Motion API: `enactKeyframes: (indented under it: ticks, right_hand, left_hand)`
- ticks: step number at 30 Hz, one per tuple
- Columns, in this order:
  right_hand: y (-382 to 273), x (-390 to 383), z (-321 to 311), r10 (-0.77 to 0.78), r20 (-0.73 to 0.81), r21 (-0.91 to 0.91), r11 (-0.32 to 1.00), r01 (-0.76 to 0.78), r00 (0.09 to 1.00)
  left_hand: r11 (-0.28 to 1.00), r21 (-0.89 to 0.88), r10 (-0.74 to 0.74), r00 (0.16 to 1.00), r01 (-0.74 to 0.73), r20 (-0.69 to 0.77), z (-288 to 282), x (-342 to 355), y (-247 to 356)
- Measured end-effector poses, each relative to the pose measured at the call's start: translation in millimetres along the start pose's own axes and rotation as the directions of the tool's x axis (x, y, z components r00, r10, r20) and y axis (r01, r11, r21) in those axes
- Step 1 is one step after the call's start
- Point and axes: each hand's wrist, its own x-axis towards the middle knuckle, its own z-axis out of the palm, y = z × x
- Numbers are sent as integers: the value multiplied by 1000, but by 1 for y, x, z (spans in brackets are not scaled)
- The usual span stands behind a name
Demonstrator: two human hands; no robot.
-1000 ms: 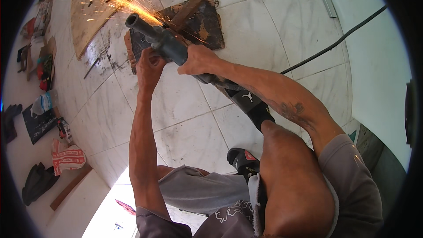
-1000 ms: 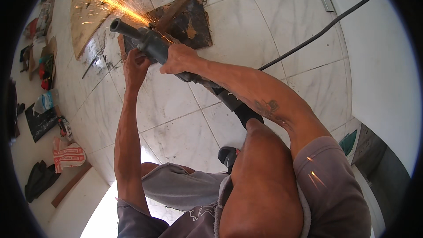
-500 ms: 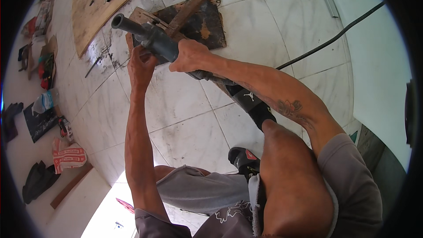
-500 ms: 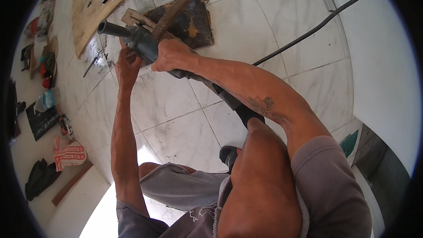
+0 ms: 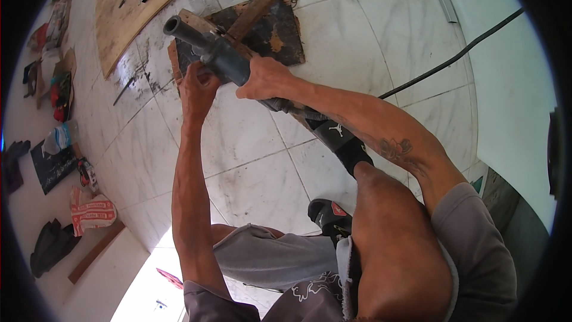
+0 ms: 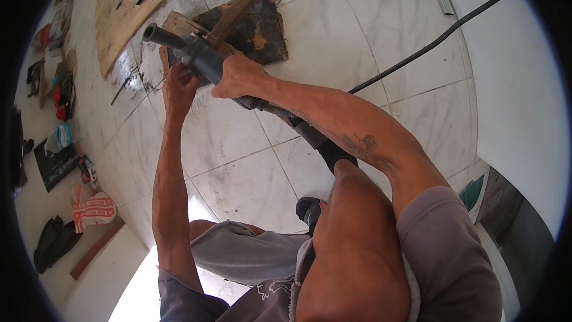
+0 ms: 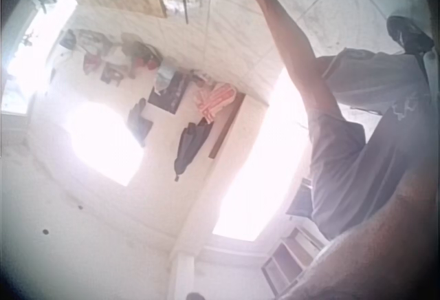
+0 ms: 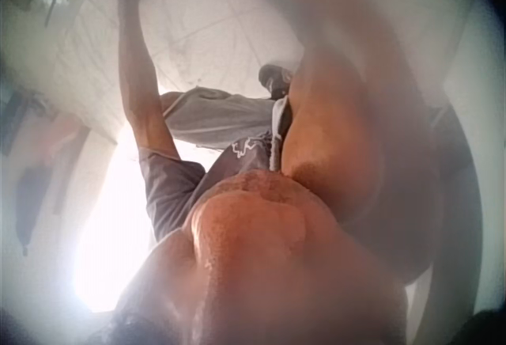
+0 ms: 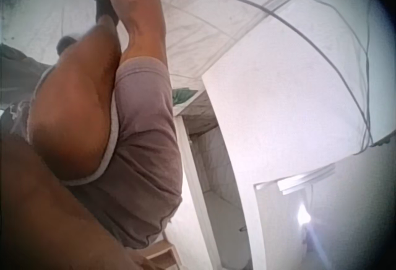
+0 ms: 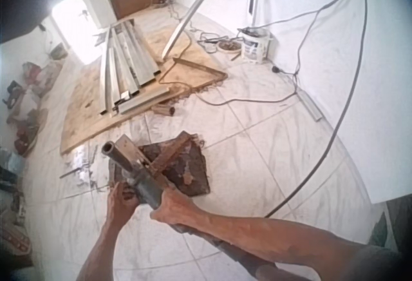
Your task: The person uses an angle grinder to cut through a metal pipe, holding the pipe steady with their foot and adjusting the tool as sparks fly. During the process, the person picks up and puts on sunglasses.
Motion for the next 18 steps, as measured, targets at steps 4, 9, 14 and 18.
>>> enactKeyframes:
  ticks: [4, 9, 14, 18]
  right_hand:
    - [3, 0, -1, 17, 27, 16, 1000, -17, 999]
    - [4, 1, 1, 16, 45, 21, 1000, -17, 999]
    - [6, 3, 2, 21, 42, 3, 1000, -21, 999]
    - [5, 3, 3, 28, 54, -2, 1000, -28, 998]
  left_hand:
    - [1000, -28, 5, 1000, -5, 7, 3, -1, 4]
    - [1000, -16, 14, 1000, -14, 6, 4, -2, -1]
    - [999, -25, 31, 1000, -31, -6, 6, -2, -1]
    - [1000, -1, 16, 1000, -16, 7, 5, -2, 1]
